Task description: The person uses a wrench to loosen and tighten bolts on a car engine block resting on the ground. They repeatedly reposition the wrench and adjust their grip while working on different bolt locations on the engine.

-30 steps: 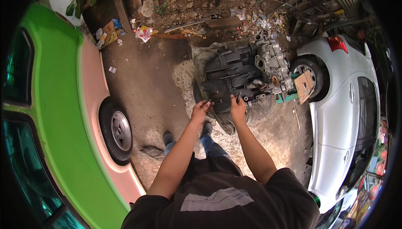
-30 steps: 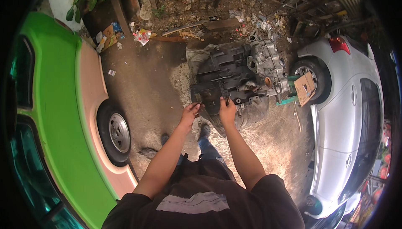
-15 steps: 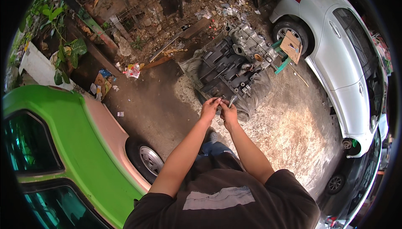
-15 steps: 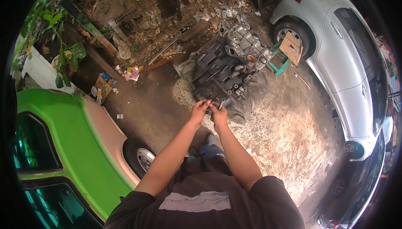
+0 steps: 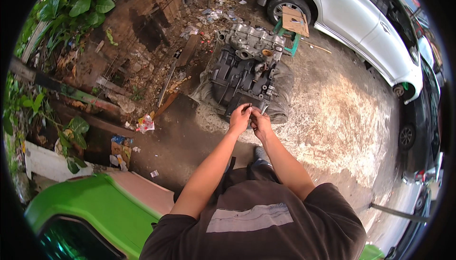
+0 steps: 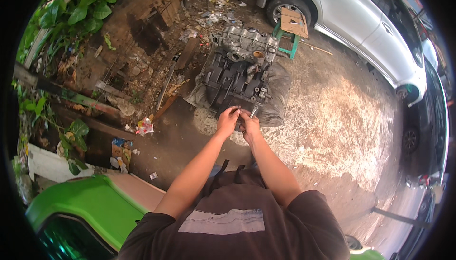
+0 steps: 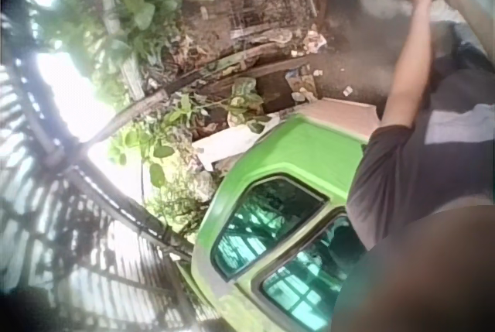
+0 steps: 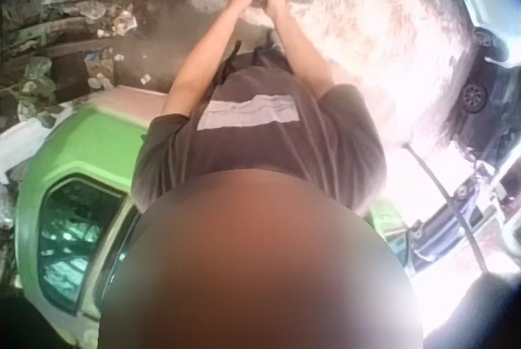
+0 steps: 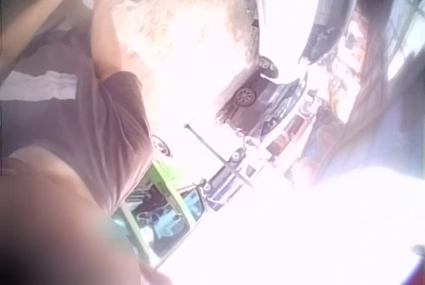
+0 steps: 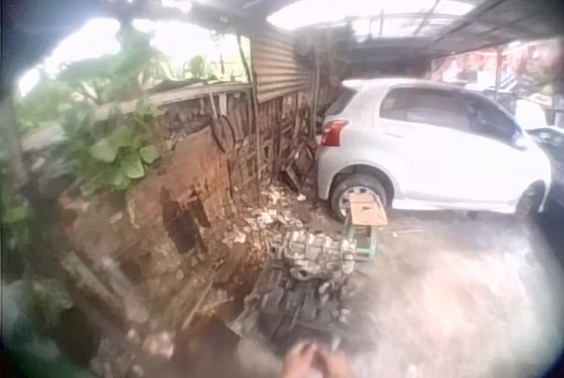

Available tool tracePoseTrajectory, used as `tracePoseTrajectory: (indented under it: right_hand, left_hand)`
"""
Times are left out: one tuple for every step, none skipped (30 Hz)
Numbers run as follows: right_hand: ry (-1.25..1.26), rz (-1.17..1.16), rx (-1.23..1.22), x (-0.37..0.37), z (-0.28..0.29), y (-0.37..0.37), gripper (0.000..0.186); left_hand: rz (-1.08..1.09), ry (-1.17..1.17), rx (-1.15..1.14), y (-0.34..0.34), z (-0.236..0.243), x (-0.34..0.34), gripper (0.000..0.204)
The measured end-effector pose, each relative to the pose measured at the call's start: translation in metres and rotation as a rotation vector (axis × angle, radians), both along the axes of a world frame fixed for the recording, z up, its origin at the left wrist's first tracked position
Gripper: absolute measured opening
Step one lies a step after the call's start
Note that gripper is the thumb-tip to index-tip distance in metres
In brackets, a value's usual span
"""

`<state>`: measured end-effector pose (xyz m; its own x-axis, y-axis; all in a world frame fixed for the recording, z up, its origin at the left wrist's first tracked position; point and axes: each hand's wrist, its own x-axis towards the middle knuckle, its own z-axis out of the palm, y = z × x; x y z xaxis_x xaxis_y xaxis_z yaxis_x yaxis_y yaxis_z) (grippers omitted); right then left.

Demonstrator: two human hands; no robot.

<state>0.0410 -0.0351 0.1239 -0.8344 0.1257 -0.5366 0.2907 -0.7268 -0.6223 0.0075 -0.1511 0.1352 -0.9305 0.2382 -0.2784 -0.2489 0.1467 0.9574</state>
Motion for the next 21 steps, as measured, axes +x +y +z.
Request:
tracePoseTrajectory:
  right_hand:
    - [-0.008, -0.065, -0.008, 0.002, -0.003, -0.008, 0.020]
    - [-0.013, -0.135, -0.022, 0.002, -0.005, -0.017, 0.021]
    - [-0.035, -0.211, -0.028, 0.003, -0.007, -0.024, 0.021]
    - [-0.030, -0.263, -0.028, 0.004, -0.010, -0.032, 0.022]
    - [-0.051, -0.308, -0.014, 0.006, -0.013, -0.041, 0.021]
    - [-0.074, -0.352, -0.003, 0.006, -0.015, -0.048, 0.021]
    - [-0.092, -0.395, 0.006, 0.005, -0.017, -0.051, 0.021]
    - [-0.138, -0.449, 0.027, 0.004, -0.020, -0.056, 0.021]
    - [-0.155, -0.480, 0.053, 0.004, -0.024, -0.058, 0.020]
    - [-0.199, -0.525, 0.087, 0.000, -0.028, -0.060, 0.019]
    - [-0.243, -0.571, 0.118, -0.004, -0.033, -0.060, 0.018]
    - [-0.276, -0.608, 0.133, -0.009, -0.039, -0.061, 0.019]
    - [-0.279, -0.631, 0.142, -0.011, -0.046, -0.060, 0.019]
    - [-0.289, -0.644, 0.155, -0.018, -0.053, -0.057, 0.019]
    - [-0.321, -0.652, 0.157, -0.023, -0.061, -0.058, 0.019]
    - [-0.279, -0.692, 0.205, -0.028, -0.069, -0.057, 0.019]
    - [-0.284, -0.713, 0.231, -0.035, -0.077, -0.054, 0.019]
    - [-0.297, -0.734, 0.256, -0.040, -0.085, -0.053, 0.019]
    - [-0.319, -0.755, 0.278, -0.041, -0.095, -0.053, 0.020]
    - [-0.324, -0.764, 0.280, -0.044, -0.102, -0.052, 0.019]
    - [-0.291, -0.794, 0.268, -0.046, -0.110, -0.052, 0.019]
  left_hand:
    - [-0.066, 0.114, -0.108, -0.008, 0.002, -0.002, 0.034]
    - [-0.135, 0.234, -0.212, -0.017, 0.004, -0.004, 0.034]
    - [-0.212, 0.318, -0.318, -0.023, 0.007, -0.006, 0.035]
    - [-0.261, 0.343, -0.326, -0.032, 0.009, -0.006, 0.035]
    - [-0.317, 0.426, -0.413, -0.042, 0.011, -0.007, 0.035]
    - [-0.368, 0.518, -0.480, -0.050, 0.013, -0.008, 0.034]
    - [-0.405, 0.635, -0.533, -0.056, 0.014, -0.011, 0.034]
    - [-0.456, 0.566, -0.555, -0.060, 0.015, -0.016, 0.036]
    - [-0.506, 0.596, -0.625, -0.062, 0.014, -0.021, 0.039]
    - [-0.544, 0.649, -0.683, -0.061, 0.012, -0.027, 0.042]
    - [-0.588, 0.690, -0.752, -0.057, 0.008, -0.035, 0.045]
    - [-0.668, 0.695, -0.854, -0.054, 0.004, -0.043, 0.058]
    - [-0.693, 0.654, -0.859, -0.049, -0.002, -0.048, 0.061]
    - [-0.711, 0.612, -0.880, -0.043, -0.008, -0.055, 0.065]
    - [-0.728, 0.563, -0.913, -0.042, -0.014, -0.060, 0.069]
    - [-0.756, 0.509, -0.926, -0.039, -0.020, -0.063, 0.072]
    - [-0.733, 0.562, -0.920, -0.037, -0.025, -0.067, 0.071]
    - [-0.711, 0.606, -0.920, -0.034, -0.030, -0.068, 0.070]
    - [-0.705, 0.607, -0.930, -0.033, -0.035, -0.065, 0.069]
    - [-0.731, 0.622, -0.937, -0.031, -0.037, -0.067, 0.068]
    - [-0.733, 0.603, -0.947, -0.030, -0.038, -0.068, 0.074]
